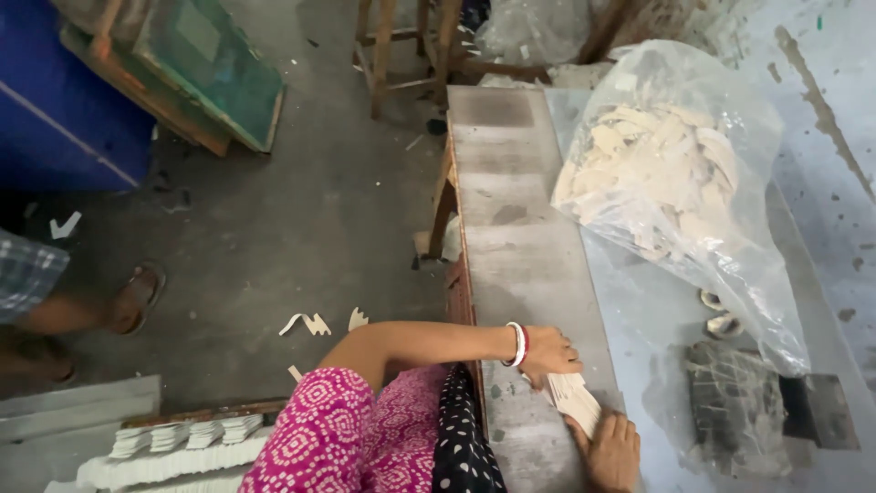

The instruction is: The person gathers and stacks light-colored wooden cutouts on a metal workbench. They repeatedly pick up individual pieces, align them, and add them to a growing stack, occasionally adjusting the pile. The person then moves the stack to a green tray.

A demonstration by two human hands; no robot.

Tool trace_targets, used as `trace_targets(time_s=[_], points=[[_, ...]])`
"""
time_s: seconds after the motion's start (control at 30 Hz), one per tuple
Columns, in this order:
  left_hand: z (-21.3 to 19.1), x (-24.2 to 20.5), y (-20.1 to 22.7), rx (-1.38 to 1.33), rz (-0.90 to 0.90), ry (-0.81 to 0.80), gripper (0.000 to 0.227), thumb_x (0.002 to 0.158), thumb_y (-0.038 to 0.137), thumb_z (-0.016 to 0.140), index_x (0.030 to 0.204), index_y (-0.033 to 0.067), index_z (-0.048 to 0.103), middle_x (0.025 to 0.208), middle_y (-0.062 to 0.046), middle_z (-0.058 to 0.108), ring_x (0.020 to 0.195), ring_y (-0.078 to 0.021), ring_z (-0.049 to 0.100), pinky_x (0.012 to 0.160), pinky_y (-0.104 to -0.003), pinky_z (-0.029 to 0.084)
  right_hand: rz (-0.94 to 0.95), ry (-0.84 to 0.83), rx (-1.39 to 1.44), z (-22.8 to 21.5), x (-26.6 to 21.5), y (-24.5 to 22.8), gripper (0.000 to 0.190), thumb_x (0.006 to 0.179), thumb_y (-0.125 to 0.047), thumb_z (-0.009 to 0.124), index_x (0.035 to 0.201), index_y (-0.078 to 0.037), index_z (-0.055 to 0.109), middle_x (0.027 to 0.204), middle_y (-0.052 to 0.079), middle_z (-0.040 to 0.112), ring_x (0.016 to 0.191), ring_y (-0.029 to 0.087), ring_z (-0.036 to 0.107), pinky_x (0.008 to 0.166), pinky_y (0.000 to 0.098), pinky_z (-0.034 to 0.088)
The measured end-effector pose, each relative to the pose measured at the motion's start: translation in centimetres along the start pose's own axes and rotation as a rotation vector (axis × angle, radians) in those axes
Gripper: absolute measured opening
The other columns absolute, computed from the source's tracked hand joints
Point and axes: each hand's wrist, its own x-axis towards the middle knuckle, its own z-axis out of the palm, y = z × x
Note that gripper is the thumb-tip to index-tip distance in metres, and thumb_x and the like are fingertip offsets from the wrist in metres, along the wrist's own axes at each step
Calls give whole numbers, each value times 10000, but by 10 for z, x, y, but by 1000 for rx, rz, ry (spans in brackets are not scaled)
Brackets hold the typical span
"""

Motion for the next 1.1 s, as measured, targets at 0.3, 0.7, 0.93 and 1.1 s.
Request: trace_targets(time_s=[0.3, 0.7, 0.93, 1.1], points=[[-20, -15, 8, 105, -11, 168, 758, 544, 482, 896, 1118, 119, 560, 969, -88, 681, 936, -333, 691, 753, -479, 561, -65, 134, -126, 9, 4, 3, 708, 755, -646, 694, 1090, -23, 655, 1005, 132, 664, 921, 338, 636, 801, 446, 509], [-9, -34, 9, 40, -75, 113, 770, 503, 419, 902, 1111, 98, 555, 959, -107, 676, 903, -348, 692, 741, -472, 571, -6, 120, -77, 22, -5, -22, 706, 804, -641, 663, 1150, -25, 636, 1134, 153, 655, 1024, 349, 627, 877, 459, 492], [4, -32, 5, -8, -128, 75, 672, 576, 344, 879, 1149, 144, 591, 992, -85, 691, 935, -318, 695, 782, -459, 579, 45, -41, -57, 3, 4, -32, 681, 806, -650, 636, 1063, -19, 622, 1115, 159, 637, 1080, 359, 603, 934, 448, 493], [0, -36, 5, -44, -112, 134, 522, 621, 348, 850, 1047, 133, 638, 979, -102, 704, 930, -333, 700, 806, -477, 573, 36, -99, 84, -4, 7, -35, 619, 809, -612, 659, 986, -21, 621, 1030, 175, 635, 992, 367, 601, 871, 480, 469]])
